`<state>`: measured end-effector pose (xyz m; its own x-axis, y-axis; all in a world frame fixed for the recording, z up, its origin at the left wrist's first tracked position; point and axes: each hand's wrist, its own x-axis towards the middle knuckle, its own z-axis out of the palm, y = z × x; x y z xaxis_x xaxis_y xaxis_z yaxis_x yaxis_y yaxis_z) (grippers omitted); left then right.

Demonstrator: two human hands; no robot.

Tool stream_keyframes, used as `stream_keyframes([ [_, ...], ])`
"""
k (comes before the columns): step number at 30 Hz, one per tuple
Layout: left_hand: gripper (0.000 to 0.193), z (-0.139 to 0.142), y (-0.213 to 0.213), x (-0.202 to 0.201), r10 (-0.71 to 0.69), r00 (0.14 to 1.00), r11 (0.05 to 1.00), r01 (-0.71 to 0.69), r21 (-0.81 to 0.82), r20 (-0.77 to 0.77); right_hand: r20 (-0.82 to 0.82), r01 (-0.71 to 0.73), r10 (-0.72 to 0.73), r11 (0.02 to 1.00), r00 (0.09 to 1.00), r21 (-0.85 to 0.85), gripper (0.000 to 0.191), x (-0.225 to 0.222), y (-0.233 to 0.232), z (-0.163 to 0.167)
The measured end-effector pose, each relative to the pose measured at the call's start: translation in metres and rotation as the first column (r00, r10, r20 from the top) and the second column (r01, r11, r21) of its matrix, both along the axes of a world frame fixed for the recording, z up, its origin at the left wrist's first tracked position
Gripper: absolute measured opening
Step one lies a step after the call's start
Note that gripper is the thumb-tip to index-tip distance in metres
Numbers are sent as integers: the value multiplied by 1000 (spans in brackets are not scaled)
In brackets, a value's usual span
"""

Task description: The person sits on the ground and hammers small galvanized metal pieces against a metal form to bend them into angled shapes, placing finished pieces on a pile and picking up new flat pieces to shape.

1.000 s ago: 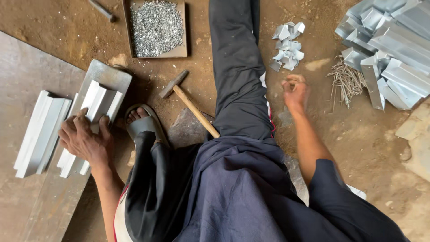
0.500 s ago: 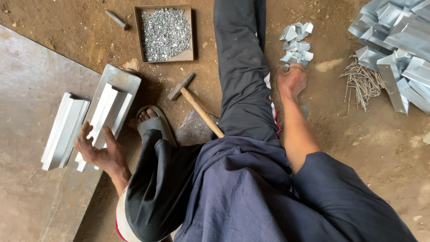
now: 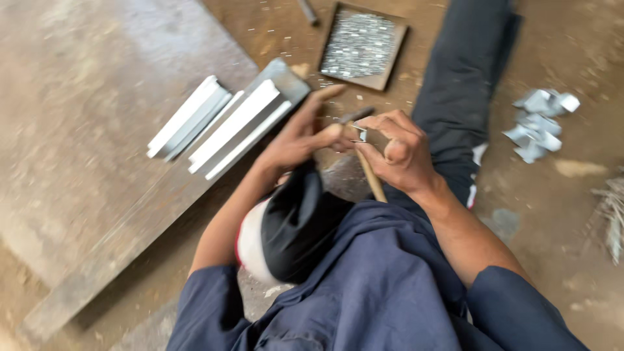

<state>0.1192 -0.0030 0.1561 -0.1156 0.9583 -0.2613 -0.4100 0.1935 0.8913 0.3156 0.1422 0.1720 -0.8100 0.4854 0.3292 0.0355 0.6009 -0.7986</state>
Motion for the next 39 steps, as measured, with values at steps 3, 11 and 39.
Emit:
stream_keyframes([
  [3,80,-11,5,7,68,998,998,-68,7,-1,-30,-20,26,984,999,175,29,-38,-17,-4],
  [11,82,-35,-12,-3,245,936,969,-247,-24,253,-20,-45,42,975,999,-218,29,-57,-43,-28],
  [39,12,-71,-17,-7,409,912,911,-410,-53,-31,-63,18,-24,996,998,-85,38,-82,-43,-47],
])
